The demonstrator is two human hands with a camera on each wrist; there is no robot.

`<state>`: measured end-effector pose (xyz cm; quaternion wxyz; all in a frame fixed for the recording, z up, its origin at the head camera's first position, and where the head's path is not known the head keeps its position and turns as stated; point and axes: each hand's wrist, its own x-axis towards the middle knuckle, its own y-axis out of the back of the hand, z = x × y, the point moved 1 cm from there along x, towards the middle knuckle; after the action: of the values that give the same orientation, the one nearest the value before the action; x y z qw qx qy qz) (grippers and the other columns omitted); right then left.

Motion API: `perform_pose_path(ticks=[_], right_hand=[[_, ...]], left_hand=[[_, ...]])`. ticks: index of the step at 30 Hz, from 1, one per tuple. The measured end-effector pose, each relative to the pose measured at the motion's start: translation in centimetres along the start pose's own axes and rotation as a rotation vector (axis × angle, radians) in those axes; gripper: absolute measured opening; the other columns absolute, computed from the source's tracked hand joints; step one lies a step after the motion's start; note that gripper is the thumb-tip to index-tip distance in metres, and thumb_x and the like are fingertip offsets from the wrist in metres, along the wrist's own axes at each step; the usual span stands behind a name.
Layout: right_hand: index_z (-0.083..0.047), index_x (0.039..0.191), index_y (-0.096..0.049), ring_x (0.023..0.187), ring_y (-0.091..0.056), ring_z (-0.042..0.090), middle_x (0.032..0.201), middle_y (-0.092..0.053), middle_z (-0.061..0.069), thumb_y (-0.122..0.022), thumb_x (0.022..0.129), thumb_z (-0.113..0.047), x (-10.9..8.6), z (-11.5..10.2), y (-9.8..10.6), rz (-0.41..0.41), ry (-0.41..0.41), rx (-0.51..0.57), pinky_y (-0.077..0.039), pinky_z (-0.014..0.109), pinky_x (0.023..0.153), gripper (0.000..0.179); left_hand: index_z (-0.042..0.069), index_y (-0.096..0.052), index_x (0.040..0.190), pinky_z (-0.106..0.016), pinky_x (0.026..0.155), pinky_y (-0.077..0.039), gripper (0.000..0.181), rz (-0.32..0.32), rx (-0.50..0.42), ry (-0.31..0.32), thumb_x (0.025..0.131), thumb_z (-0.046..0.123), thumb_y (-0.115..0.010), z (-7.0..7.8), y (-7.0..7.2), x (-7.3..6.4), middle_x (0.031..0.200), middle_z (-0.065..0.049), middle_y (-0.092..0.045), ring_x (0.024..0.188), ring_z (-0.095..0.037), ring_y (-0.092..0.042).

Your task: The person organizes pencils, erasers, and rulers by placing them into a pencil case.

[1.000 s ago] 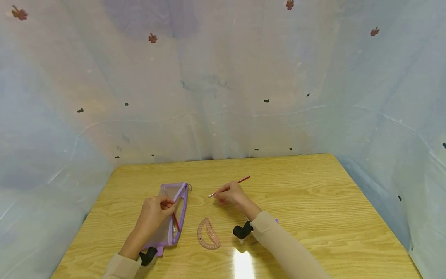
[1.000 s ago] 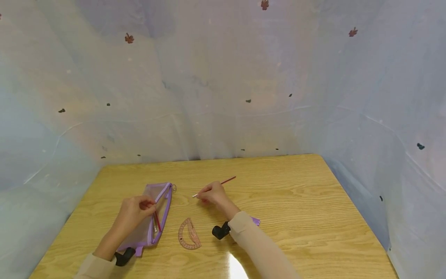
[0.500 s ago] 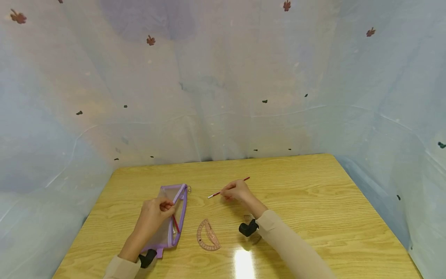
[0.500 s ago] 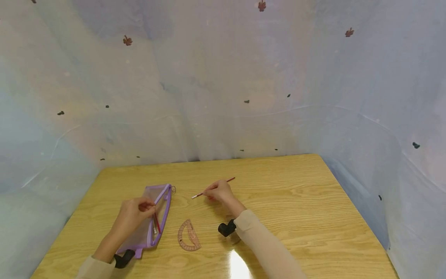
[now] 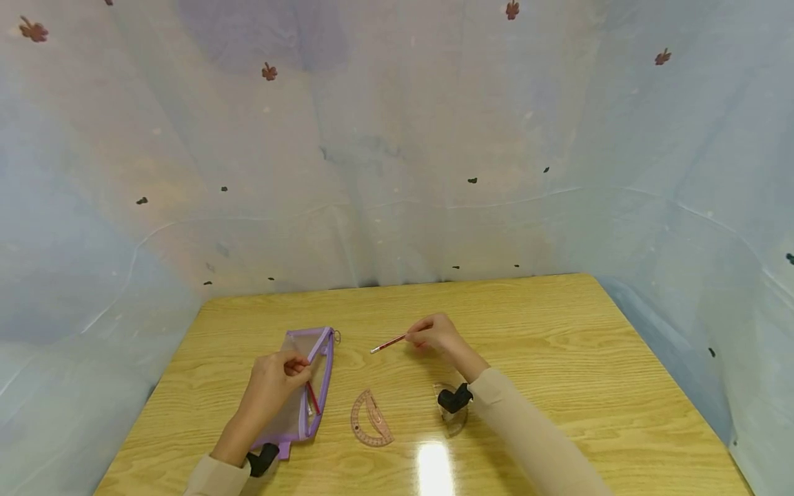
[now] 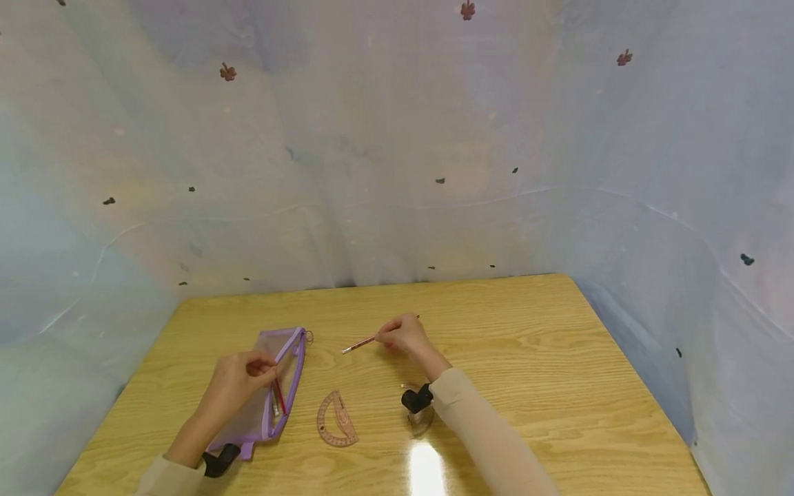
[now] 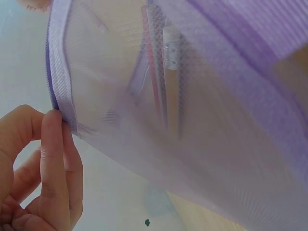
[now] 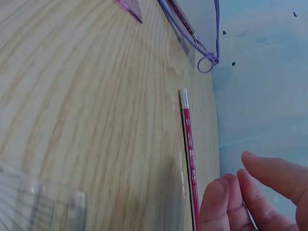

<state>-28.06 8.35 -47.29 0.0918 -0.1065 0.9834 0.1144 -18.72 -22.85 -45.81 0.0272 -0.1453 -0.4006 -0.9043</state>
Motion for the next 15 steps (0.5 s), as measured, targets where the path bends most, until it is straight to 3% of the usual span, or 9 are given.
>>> perform_pose_path(ticks=[8,15], right_hand=[[0.007,0.095,-0.073,0.090,-0.067,0.043,0.086,-0.070,0.011,-0.075,0.086,0.000,0.3,0.1,0.8,0.021,0.007,-0.026,-0.058,0.046,0.077,0.011],[0.007,0.097,-0.072,0.091,-0.066,0.044,0.089,-0.069,0.013,-0.074,0.087,-0.001,0.6,0.2,1.7,-0.035,0.099,-0.082,-0.058,0.048,0.078,0.013]], left_hand=[[0.004,-0.073,0.080,-0.022,0.056,-0.052,0.007,0.004,0.002,0.004,0.081,-0.002,-0.077,0.0,0.0,-0.1,0.072,0.001,-0.065,0.066,-0.011,-0.062],[0.004,-0.073,0.080,-0.022,0.056,-0.052,0.007,0.004,0.007,0.007,0.081,-0.002,-0.077,-0.1,0.1,-0.1,0.072,0.002,-0.065,0.066,-0.010,-0.062]])
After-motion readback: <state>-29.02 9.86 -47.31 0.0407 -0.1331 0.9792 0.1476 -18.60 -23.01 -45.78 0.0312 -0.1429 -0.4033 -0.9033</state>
